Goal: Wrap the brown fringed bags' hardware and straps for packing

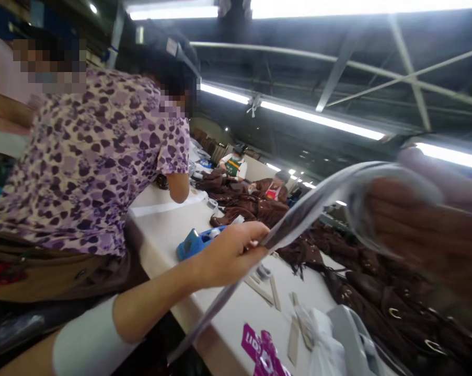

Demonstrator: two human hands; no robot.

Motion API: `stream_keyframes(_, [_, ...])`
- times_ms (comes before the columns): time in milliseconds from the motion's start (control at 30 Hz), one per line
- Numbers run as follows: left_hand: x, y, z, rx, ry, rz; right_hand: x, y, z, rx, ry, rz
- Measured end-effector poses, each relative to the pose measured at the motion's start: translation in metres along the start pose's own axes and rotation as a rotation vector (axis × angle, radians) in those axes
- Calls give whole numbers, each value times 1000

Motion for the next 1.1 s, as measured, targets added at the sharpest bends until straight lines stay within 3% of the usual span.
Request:
stream_keyframes(100, [-1, -6, 1, 162, -40, -235, -4, 56, 22, 227, -88, 160])
stream_keyframes(233, [-4, -4, 20, 55, -87, -381, 5, 73, 42, 438, -107, 185])
stream_keyframes(300, [-1, 2, 37, -161, -173, -317, 8, 70, 49, 496, -94, 192])
stream_keyframes(367, [5, 13, 51, -485, -266, -151, 8, 65, 55, 524, -107, 209])
stream_keyframes(467, [14, 20, 46, -873, -254, 96, 2, 59, 63, 513, -199, 276])
stream_keyframes(533, [19, 17, 38, -925, -186, 166, -3, 57, 67, 516, -250, 302])
stream_keyframes(633, [24, 15, 31, -674, -118, 145, -8, 59, 67, 573, -246, 310])
stream_keyframes(767, [27, 7, 25, -139, -68, -99, -14, 70, 69, 591, -231, 334])
stream_keyframes(867, [25, -1, 16, 111, -31, -209, -14, 70, 71, 578, -263, 332])
stream_keyframes(933, [23, -11, 5, 268, 66, -290, -13, 65, 74, 584, -300, 318])
stream_keyframes(1033, [20, -27, -7, 354, 182, -414, -13, 55, 80, 624, -357, 276])
stream_keyframes(1100, [24, -32, -4, 293, 128, -430, -14, 51, 83, 647, -374, 242])
Point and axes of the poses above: each hand's wrist, its own x-axis towards the middle knuckle, its own y-axis out of the palm, z = x × y, the point moved 8 cm from there along x, towards the middle knuckle, and after that the axes turned 10 degrees about x, right-handed, at the moved point
